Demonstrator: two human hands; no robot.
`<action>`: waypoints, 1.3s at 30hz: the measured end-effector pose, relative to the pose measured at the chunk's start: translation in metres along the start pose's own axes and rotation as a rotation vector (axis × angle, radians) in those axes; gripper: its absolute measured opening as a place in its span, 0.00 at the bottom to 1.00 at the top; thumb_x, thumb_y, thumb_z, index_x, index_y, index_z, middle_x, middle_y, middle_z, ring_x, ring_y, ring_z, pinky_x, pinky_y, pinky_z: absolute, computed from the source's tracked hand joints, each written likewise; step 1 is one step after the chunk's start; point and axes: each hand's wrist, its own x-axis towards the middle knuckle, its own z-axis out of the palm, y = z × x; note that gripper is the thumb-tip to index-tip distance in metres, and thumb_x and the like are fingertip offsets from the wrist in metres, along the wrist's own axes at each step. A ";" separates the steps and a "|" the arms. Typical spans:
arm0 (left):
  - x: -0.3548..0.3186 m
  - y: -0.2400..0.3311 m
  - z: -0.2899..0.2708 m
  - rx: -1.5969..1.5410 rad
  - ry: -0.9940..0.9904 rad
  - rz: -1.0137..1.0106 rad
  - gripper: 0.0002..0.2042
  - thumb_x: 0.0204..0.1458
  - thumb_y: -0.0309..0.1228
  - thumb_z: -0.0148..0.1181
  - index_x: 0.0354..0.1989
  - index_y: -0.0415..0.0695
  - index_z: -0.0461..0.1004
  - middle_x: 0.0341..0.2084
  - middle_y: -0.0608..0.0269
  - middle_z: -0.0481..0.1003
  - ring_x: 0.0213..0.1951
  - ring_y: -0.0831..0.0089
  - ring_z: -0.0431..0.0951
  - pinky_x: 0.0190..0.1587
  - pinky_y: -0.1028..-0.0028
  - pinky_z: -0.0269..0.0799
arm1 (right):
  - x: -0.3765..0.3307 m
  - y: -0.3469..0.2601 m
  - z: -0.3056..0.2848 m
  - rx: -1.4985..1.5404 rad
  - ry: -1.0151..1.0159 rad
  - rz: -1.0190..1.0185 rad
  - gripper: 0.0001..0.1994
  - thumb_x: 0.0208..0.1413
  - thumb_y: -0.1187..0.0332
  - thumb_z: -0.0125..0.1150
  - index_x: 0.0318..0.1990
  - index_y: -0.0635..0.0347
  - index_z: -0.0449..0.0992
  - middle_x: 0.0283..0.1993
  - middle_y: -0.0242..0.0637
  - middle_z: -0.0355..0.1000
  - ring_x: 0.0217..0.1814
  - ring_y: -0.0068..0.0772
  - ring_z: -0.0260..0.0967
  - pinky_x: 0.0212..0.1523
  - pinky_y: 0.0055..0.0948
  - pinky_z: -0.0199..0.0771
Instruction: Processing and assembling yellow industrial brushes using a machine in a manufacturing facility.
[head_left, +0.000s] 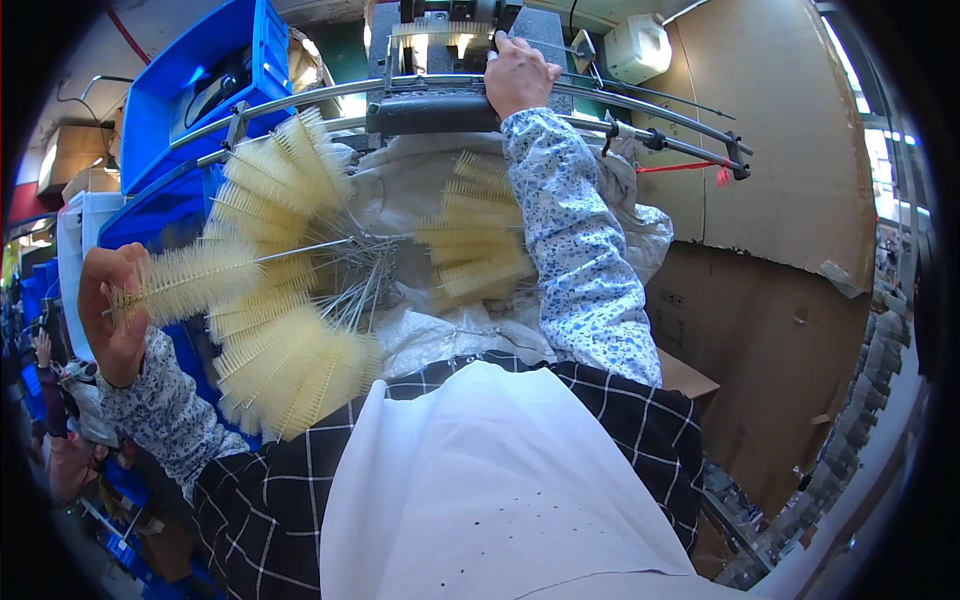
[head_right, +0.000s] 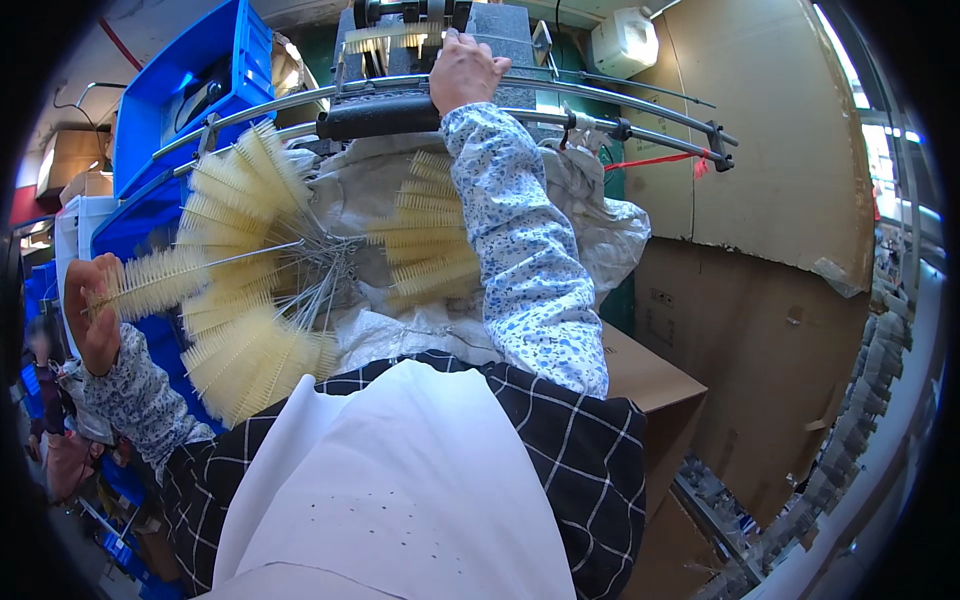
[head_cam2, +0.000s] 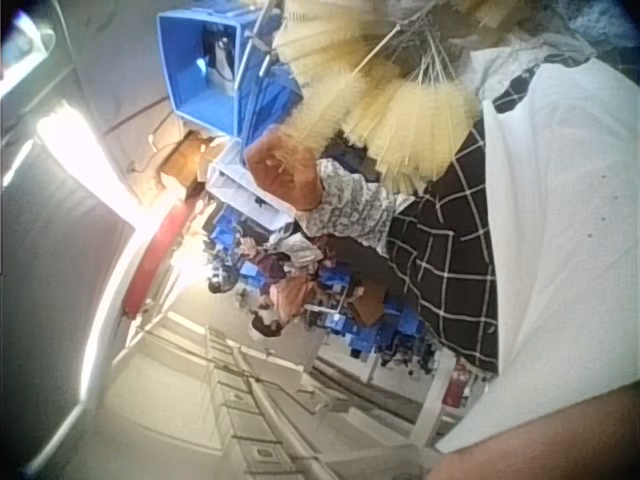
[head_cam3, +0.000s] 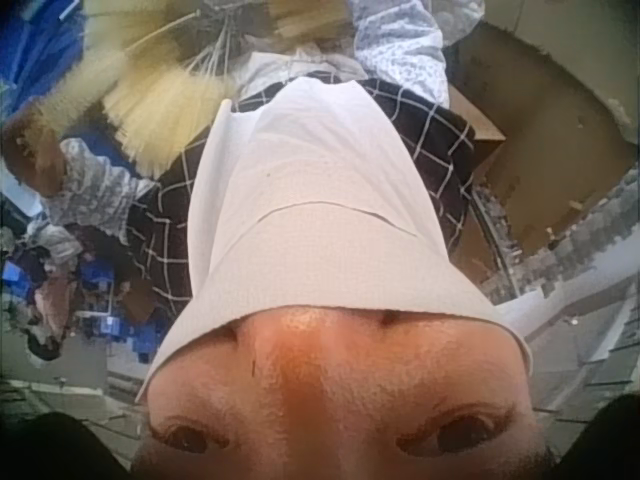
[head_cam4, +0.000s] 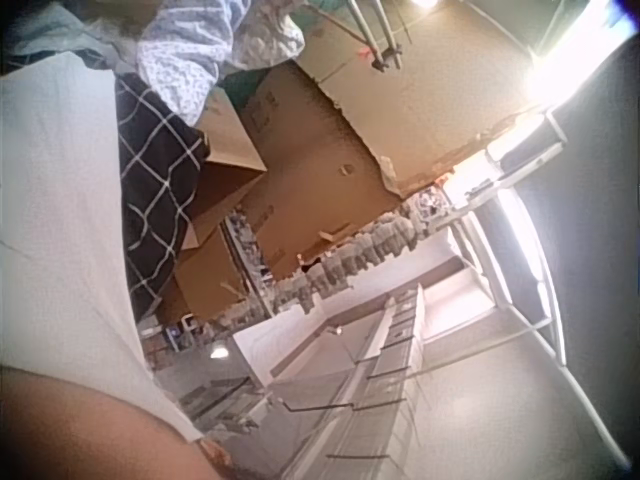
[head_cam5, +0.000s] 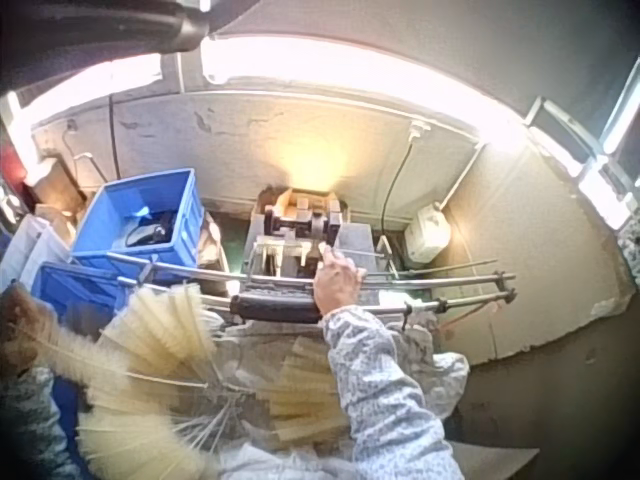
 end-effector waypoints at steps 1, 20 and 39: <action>0.000 -0.001 -0.001 0.004 -0.008 0.005 0.13 0.34 0.33 0.52 0.24 0.42 0.56 0.19 0.68 0.53 0.22 0.80 0.52 0.24 0.79 0.45 | 0.000 0.001 0.000 0.002 -0.005 0.000 0.12 0.45 0.70 0.44 0.38 0.55 0.69 0.38 0.32 0.67 0.41 0.32 0.63 0.43 0.39 0.52; -0.011 -0.015 -0.016 -0.031 -0.060 -0.063 0.13 0.34 0.33 0.49 0.26 0.42 0.54 0.20 0.64 0.54 0.25 0.77 0.52 0.29 0.76 0.47 | 0.007 0.083 -0.013 -0.033 -0.018 0.046 0.14 0.45 0.66 0.48 0.42 0.51 0.70 0.43 0.30 0.66 0.44 0.33 0.63 0.45 0.40 0.53; 0.007 -0.019 0.000 -0.056 0.017 -0.234 0.20 0.36 0.33 0.49 0.41 0.39 0.60 0.30 0.65 0.62 0.33 0.79 0.62 0.37 0.79 0.56 | 0.052 0.179 -0.035 -0.375 -0.346 -0.004 0.14 0.48 0.58 0.40 0.42 0.40 0.68 0.45 0.37 0.64 0.48 0.39 0.59 0.47 0.42 0.57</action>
